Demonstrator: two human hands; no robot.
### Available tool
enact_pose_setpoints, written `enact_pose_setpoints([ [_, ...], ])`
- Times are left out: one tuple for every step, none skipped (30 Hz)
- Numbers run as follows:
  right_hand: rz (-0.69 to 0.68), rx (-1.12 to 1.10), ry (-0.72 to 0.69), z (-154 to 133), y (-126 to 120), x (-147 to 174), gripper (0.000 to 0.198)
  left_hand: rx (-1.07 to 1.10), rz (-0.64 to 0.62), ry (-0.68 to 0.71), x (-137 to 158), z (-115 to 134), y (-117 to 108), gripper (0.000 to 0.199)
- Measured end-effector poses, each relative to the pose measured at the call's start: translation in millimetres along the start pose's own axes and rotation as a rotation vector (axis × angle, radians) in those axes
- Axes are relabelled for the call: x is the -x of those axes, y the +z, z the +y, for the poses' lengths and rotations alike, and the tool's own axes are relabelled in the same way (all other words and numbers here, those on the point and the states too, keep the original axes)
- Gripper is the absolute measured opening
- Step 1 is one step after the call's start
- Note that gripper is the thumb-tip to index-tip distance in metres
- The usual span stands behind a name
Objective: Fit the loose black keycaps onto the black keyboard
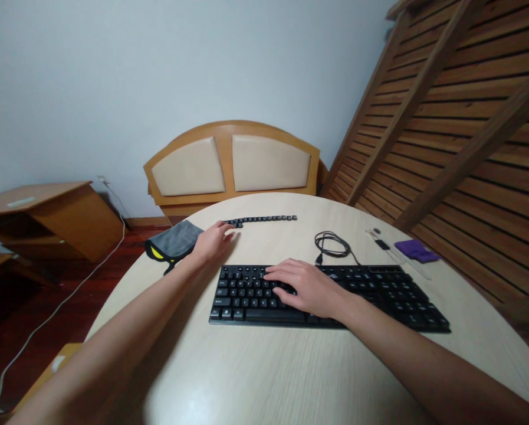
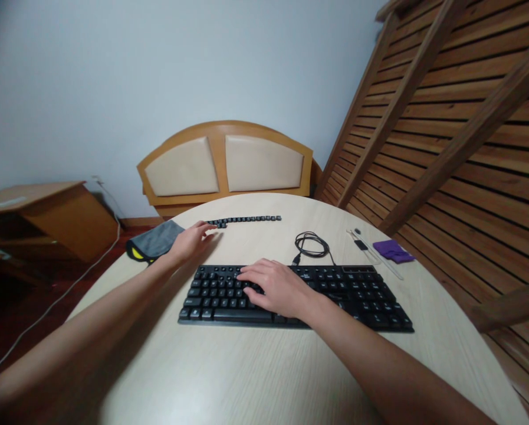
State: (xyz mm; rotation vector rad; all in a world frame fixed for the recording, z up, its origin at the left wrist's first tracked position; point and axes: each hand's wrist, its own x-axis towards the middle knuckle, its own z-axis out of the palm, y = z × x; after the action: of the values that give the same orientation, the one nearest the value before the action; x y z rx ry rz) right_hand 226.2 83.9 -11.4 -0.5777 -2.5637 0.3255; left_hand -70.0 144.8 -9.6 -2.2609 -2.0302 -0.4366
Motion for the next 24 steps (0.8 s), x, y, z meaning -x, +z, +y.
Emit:
enact_pose_setpoints([
  [-0.001, 0.0, 0.0, 0, 0, 0, 0.029, -0.016, 0.004, -0.019, -6, -1, 2, 0.034],
  [-0.003, -0.001, 0.0, 0, 0, 0, 0.029, -0.026, 0.006, -0.032, -12, -1, 5, 0.036],
  [-0.003, -0.003, 0.001, 0, 0, -1, 0.028, -0.036, 0.004, -0.043, -17, -1, 7, 0.037],
  [-0.004, -0.005, 0.001, -1, -1, -1, 0.029, -0.044, 0.001, -0.051, -21, 0, 9, 0.038],
  [-0.004, -0.007, 0.001, -1, -1, -1, 0.029, -0.05, -0.004, -0.057, -25, 1, 11, 0.038],
  [-0.004, -0.008, 0.001, -1, -1, -1, 0.029, -0.054, -0.008, -0.063, -27, 1, 13, 0.038],
  [-0.004, -0.009, 0.0, -1, -2, -1, 0.029, -0.057, -0.012, -0.07, -29, 2, 15, 0.037],
  [-0.005, -0.008, -0.001, -1, -2, -2, 0.029, -0.059, -0.014, -0.078, -31, 3, 16, 0.035],
  [-0.006, -0.006, -0.001, -1, -2, -2, 0.029, -0.06, -0.015, -0.088, -32, 3, 17, 0.034],
  [-0.008, -0.005, -0.002, -1, -2, -2, 0.029, -0.059, -0.014, -0.097, -32, 3, 18, 0.032],
  [-0.011, -0.005, -0.003, -1, -2, -2, 0.029, -0.058, -0.01, -0.107, -31, 3, 18, 0.031],
  [-0.013, -0.005, -0.002, -1, -2, -2, 0.029, -0.056, -0.005, -0.116, -30, 3, 18, 0.03],
  [-0.016, -0.005, -0.002, -1, -2, -1, 0.029, -0.052, 0.001, -0.125, -28, 2, 18, 0.029],
  [-0.016, -0.006, -0.001, -1, -1, -1, 0.029, -0.047, 0.009, -0.134, -26, 1, 17, 0.028],
  [-0.014, -0.007, -0.002, 0, -1, -1, 0.029, -0.041, 0.015, -0.142, -23, 1, 16, 0.027],
  [-0.011, -0.008, -0.003, 0, -1, -1, 0.029, -0.033, 0.019, -0.149, -20, 0, 15, 0.026],
  [-0.007, -0.011, -0.005, 1, 0, -1, 0.029, -0.021, 0.021, -0.155, -16, 0, 14, 0.025],
  [-0.003, -0.013, -0.005, 1, 0, -1, 0.028, -0.007, 0.02, -0.157, -11, 0, 13, 0.024],
  [-0.001, -0.016, -0.005, 1, 1, 0, 0.028, 0.012, 0.017, -0.155, -6, 1, 12, 0.023],
  [0.001, -0.016, -0.004, 1, 1, 0, 0.028, 0.035, 0.013, -0.147, -1, 3, 12, 0.022],
  [0.001, -0.015, -0.003, 1, 1, 0, 0.028, 0.062, 0.008, -0.131, 6, 5, 12, 0.022],
  [0.0, -0.012, -0.001, 2, 1, 0, 0.028, 0.092, 0.001, -0.107, 13, 7, 12, 0.022],
  [-0.003, -0.008, 0.0, 1, 1, 0, 0.028, 0.131, -0.008, -0.075, 21, 10, 12, 0.022],
  [-0.006, -0.004, 0.001, 1, 1, 0, 0.028, 0.175, -0.015, -0.043, 29, 12, 11, 0.022],
])
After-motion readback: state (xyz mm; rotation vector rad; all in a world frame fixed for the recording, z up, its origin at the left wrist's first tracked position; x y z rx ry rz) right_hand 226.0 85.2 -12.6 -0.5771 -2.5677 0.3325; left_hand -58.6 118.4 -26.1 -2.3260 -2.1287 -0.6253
